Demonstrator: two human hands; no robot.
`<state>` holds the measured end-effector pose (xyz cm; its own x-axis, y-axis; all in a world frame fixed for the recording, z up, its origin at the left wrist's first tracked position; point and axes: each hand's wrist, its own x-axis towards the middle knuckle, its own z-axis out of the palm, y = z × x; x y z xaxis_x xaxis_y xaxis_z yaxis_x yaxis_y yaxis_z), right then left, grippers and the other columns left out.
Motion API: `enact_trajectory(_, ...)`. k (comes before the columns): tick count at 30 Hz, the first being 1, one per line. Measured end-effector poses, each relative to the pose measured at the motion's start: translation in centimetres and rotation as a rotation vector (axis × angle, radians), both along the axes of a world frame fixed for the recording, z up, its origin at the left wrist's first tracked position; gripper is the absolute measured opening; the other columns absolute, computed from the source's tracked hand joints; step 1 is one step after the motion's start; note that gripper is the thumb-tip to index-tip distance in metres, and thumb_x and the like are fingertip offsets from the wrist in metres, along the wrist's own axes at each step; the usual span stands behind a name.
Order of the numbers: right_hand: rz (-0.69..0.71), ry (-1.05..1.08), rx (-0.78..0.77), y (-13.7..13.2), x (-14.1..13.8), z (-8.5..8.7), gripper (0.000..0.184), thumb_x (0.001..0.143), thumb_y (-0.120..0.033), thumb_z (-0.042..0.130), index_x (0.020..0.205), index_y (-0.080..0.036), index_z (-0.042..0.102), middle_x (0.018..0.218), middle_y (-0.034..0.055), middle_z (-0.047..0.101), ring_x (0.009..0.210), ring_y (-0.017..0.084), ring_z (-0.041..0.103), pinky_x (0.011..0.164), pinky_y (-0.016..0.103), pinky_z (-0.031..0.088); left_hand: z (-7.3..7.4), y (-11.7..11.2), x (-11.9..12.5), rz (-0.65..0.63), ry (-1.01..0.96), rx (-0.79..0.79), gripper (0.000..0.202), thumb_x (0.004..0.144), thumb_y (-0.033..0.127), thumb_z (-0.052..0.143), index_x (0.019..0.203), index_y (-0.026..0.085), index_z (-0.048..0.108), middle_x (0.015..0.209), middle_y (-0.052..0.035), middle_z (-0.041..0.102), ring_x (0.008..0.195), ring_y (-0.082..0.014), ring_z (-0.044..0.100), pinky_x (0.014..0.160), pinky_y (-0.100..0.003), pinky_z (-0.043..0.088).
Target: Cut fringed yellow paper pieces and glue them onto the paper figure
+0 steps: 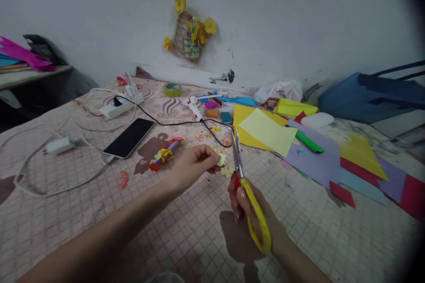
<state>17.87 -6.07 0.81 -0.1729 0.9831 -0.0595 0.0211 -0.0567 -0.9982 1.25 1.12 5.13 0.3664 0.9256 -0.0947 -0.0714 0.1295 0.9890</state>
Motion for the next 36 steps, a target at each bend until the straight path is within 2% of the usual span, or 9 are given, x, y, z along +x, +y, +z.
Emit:
enact_trajectory(6,0.073,-0.151,0.003,-0.4,-0.1,0.5,0.031,0.088,-0.048,0.044,0.073,-0.021,0.045,0.054,-0.0059,0.041,0.046,0.010,0.036,0.043,0.022,0.034,0.6,0.2,-0.5,0.133,-0.070,0.035,0.016,0.075,0.026,0.064,0.070,0.014,0.055,0.072,-0.0017,0.064,0.066,-0.0108,0.058,0.067,-0.026,0.046)
enact_trajectory(11,0.070,-0.274,-0.016,-0.4,-0.5,0.9,0.028,0.083,-0.043,0.053,0.069,-0.021,0.042,0.058,-0.0054,0.041,0.048,0.010,0.037,0.045,0.023,0.032,0.6,-0.2,-1.1,0.186,-0.092,0.052,0.017,0.075,0.027,0.064,0.070,0.014,0.055,0.073,-0.0018,0.064,0.066,-0.0104,0.058,0.068,-0.026,0.046)
enact_trajectory(19,0.083,-0.310,0.013,-0.5,-0.4,0.3,0.025,0.083,-0.038,0.052,0.068,-0.022,0.041,0.056,-0.0053,0.042,0.047,0.010,0.035,0.043,0.023,0.029,0.5,-0.3,-1.2,0.191,-0.099,0.055,0.016,0.076,0.026,0.064,0.069,0.014,0.055,0.069,0.0005,0.061,0.064,-0.0092,0.056,0.066,-0.024,0.045)
enact_trajectory(32,0.051,-0.426,-0.008,-0.2,-0.7,1.4,0.028,0.077,-0.043,0.051,0.064,-0.022,0.038,0.055,-0.0039,0.043,0.049,0.012,0.038,0.046,0.025,0.029,-0.1,-0.2,-1.0,0.209,-0.088,0.066,0.015,0.077,0.027,0.062,0.071,0.014,0.056,0.069,0.0006,0.060,0.064,-0.0095,0.055,0.065,-0.024,0.044)
enact_trajectory(36,0.045,-0.389,-0.028,-0.2,-0.9,1.7,0.027,0.075,-0.041,0.053,0.062,-0.023,0.038,0.053,-0.0044,0.041,0.047,0.012,0.037,0.044,0.025,0.028,-0.1,-0.2,-1.1,0.203,-0.089,0.075,0.015,0.078,0.026,0.062,0.071,0.014,0.056,0.068,0.0008,0.059,0.064,-0.0089,0.054,0.065,-0.023,0.043)
